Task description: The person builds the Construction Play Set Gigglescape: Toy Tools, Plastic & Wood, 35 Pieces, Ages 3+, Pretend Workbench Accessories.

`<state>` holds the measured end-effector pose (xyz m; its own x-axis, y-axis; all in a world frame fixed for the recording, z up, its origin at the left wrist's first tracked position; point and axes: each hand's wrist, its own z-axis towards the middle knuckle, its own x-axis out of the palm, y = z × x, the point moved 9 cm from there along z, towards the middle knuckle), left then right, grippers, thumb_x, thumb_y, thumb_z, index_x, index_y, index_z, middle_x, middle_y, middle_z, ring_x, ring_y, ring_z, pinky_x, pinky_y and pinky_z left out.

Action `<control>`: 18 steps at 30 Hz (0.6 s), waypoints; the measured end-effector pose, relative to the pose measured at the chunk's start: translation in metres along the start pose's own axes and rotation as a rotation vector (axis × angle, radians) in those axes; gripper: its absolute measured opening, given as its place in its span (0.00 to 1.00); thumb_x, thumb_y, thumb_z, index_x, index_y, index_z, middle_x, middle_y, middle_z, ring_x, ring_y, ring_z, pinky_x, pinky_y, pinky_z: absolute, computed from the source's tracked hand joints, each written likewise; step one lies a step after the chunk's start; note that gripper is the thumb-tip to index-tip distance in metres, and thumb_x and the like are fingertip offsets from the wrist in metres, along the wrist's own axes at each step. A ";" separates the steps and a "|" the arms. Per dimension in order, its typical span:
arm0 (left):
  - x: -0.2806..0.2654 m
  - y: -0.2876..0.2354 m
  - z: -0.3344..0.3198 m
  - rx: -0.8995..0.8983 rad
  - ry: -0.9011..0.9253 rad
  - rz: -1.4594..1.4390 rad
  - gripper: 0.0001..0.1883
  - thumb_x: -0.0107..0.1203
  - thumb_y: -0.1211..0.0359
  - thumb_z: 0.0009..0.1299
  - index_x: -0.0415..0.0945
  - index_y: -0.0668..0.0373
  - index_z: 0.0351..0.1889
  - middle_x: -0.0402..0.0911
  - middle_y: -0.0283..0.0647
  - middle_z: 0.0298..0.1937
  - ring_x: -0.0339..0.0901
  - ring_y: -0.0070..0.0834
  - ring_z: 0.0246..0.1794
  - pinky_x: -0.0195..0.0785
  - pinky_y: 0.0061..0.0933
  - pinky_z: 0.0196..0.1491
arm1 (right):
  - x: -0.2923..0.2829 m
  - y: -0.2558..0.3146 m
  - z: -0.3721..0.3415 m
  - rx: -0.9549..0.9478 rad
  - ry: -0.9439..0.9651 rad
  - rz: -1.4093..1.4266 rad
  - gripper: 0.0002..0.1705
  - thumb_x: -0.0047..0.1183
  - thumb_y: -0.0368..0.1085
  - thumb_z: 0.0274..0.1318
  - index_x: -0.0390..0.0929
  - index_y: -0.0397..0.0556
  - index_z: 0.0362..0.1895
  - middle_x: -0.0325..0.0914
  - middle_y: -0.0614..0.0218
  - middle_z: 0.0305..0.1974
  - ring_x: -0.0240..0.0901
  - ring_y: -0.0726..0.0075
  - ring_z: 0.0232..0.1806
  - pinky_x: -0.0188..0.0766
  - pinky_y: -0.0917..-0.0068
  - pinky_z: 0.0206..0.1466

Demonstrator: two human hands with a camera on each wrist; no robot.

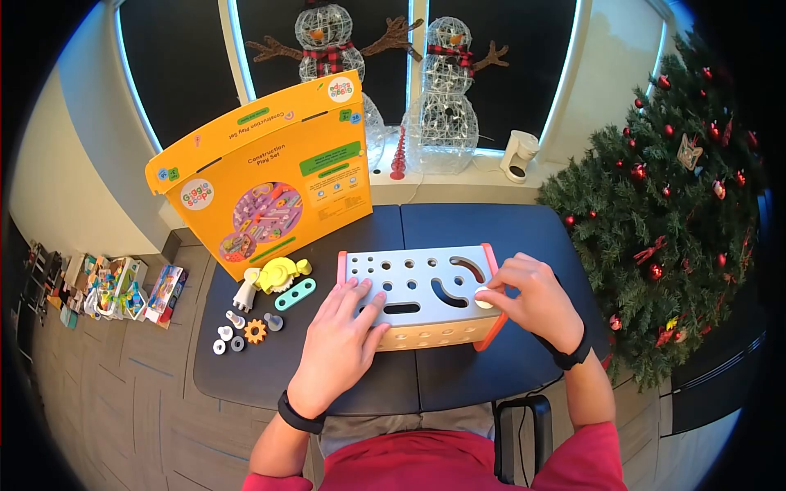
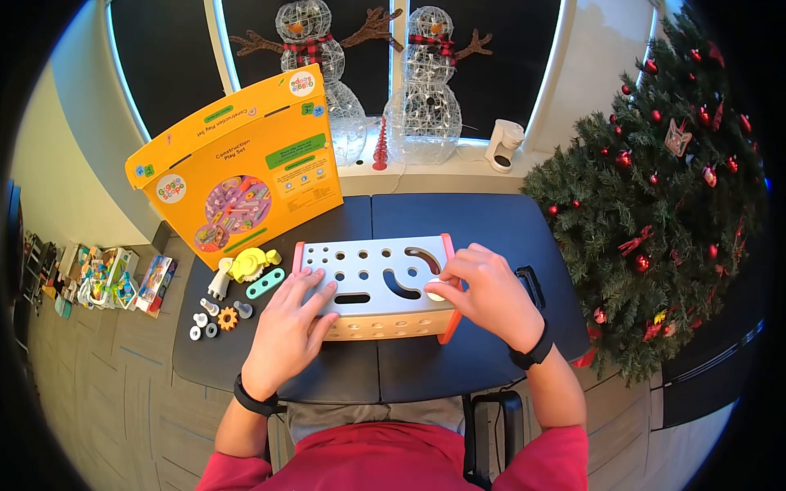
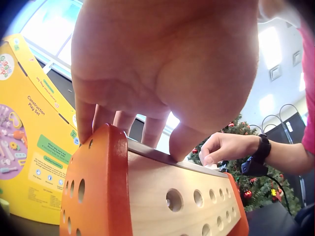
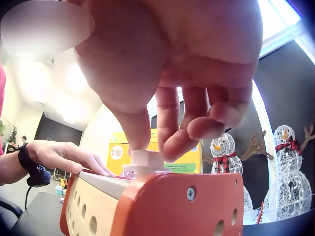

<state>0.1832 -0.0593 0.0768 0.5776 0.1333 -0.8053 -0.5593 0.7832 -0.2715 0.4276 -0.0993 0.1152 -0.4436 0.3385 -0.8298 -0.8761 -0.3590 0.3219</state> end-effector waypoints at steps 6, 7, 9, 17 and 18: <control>0.000 0.000 0.000 0.005 -0.008 -0.003 0.21 0.67 0.66 0.71 0.82 0.59 0.62 0.79 0.52 0.67 0.75 0.56 0.70 0.71 0.49 0.70 | 0.004 -0.008 0.004 0.047 0.008 -0.134 0.22 0.73 0.42 0.58 0.75 0.45 0.22 0.77 0.63 0.23 0.73 0.53 0.30 0.69 0.57 0.33; 0.000 0.000 0.000 0.007 -0.011 -0.005 0.21 0.68 0.66 0.71 0.82 0.59 0.62 0.79 0.52 0.67 0.75 0.57 0.70 0.72 0.49 0.70 | 0.004 -0.008 0.004 0.046 0.008 -0.134 0.22 0.73 0.42 0.58 0.75 0.45 0.22 0.77 0.63 0.23 0.73 0.53 0.30 0.69 0.57 0.33; 0.000 0.000 0.000 0.005 -0.009 -0.003 0.21 0.67 0.66 0.71 0.82 0.59 0.62 0.79 0.52 0.67 0.75 0.56 0.70 0.71 0.49 0.70 | 0.000 -0.008 0.002 0.086 -0.026 -0.129 0.21 0.73 0.42 0.59 0.76 0.46 0.22 0.77 0.65 0.23 0.74 0.53 0.29 0.69 0.58 0.33; 0.001 0.001 0.000 -0.003 0.003 -0.007 0.21 0.67 0.66 0.72 0.82 0.59 0.62 0.80 0.52 0.67 0.75 0.55 0.71 0.70 0.49 0.71 | -0.015 0.018 -0.004 -0.148 0.028 0.168 0.14 0.60 0.22 0.60 0.86 0.45 0.49 0.87 0.60 0.46 0.83 0.50 0.50 0.80 0.60 0.53; 0.001 0.001 -0.001 -0.006 0.005 -0.005 0.21 0.66 0.66 0.72 0.82 0.59 0.63 0.80 0.52 0.67 0.75 0.55 0.71 0.70 0.49 0.71 | -0.010 0.022 -0.007 -0.190 0.103 0.286 0.21 0.56 0.17 0.59 0.86 0.45 0.55 0.88 0.59 0.52 0.84 0.49 0.56 0.81 0.59 0.60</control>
<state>0.1827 -0.0588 0.0757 0.5774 0.1261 -0.8066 -0.5598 0.7803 -0.2788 0.4138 -0.1166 0.1281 -0.6358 0.1152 -0.7632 -0.6643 -0.5850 0.4652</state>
